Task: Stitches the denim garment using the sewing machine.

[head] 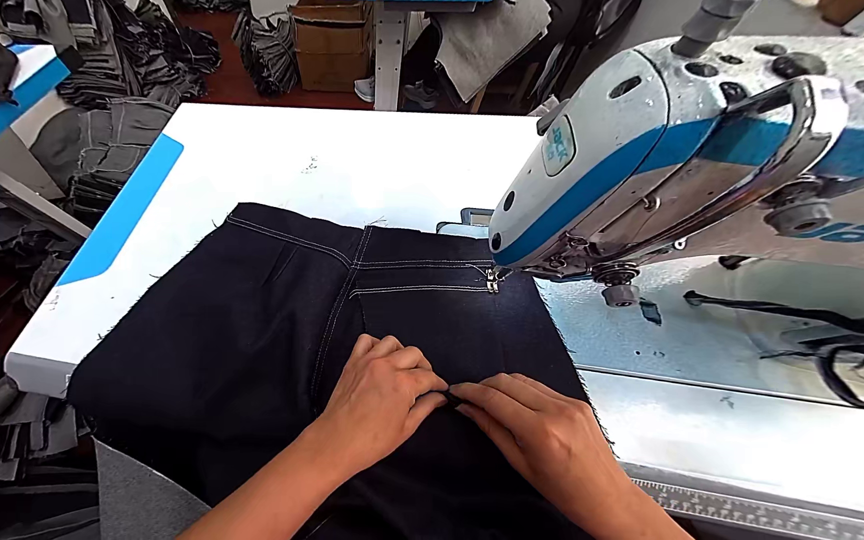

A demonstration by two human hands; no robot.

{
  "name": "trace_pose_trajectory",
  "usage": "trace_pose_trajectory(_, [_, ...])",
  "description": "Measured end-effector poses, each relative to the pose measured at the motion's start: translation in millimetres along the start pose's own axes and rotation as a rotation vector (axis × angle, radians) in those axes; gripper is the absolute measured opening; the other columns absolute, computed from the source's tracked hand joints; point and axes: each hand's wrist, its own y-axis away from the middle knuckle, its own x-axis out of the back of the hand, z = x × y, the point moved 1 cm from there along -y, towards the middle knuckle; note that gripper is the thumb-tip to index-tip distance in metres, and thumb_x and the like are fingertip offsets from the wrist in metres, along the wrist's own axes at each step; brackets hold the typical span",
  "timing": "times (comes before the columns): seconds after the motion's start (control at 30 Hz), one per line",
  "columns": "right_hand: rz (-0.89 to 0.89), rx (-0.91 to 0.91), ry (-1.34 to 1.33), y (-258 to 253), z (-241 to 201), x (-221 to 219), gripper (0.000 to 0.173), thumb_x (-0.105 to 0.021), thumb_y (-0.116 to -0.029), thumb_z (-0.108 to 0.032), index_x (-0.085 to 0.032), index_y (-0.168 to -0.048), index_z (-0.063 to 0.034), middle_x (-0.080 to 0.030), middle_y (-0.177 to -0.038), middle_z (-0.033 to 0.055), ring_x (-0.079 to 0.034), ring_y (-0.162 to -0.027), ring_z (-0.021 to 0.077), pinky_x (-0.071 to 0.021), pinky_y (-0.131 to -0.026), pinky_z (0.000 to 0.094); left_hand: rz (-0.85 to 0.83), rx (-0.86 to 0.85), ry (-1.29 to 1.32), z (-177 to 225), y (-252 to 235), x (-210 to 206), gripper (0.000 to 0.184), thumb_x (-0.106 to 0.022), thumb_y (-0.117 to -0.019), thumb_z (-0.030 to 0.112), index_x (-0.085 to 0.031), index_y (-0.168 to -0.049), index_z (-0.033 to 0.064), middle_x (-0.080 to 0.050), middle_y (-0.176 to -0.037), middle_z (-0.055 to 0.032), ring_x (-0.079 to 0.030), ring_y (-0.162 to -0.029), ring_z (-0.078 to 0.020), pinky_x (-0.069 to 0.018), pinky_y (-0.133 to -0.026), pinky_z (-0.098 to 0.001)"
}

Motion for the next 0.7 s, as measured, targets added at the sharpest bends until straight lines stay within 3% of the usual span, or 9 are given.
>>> trace_pose_trajectory(0.37, [0.019,-0.014,-0.014,-4,1,-2,0.025,-0.056,-0.0995,-0.024,-0.078,-0.092,-0.0163,-0.072,-0.082,-0.0025,-0.069,-0.077,0.0111,-0.0532,-0.063,0.0239,-0.064,0.122,0.034,9,-5,3,0.015,-0.076,-0.0872,0.037,-0.082,-0.090,0.0236,-0.074,-0.091,0.0089,-0.065,-0.092,-0.0118,-0.0443,-0.087,-0.0405])
trace_pose_trajectory(0.57, [-0.012,0.003,-0.010,-7,3,1,0.026,-0.053,-0.0973,-0.024,-0.078,-0.092,-0.0159,-0.072,-0.082,-0.0029,-0.068,-0.076,0.0111,-0.0521,-0.060,0.0254,0.149,-0.118,-0.112,0,0,-13,0.017,-0.069,-0.0935,0.032,-0.079,-0.085,0.0209,-0.072,-0.087,0.0087,-0.065,-0.093,-0.0115,-0.0415,-0.095,-0.0404])
trace_pose_trajectory(0.7, [-0.027,-0.003,0.020,-11,3,1,0.033,-0.055,-0.1006,-0.040,-0.076,-0.089,-0.0168,-0.069,-0.078,-0.0032,-0.067,-0.071,0.0120,-0.0492,-0.054,0.0268,0.174,-0.180,-0.132,-4,1,-14,0.017,-0.069,-0.0941,0.028,-0.077,-0.084,0.0179,-0.072,-0.085,0.0059,-0.065,-0.088,-0.0123,-0.0431,-0.094,-0.0393])
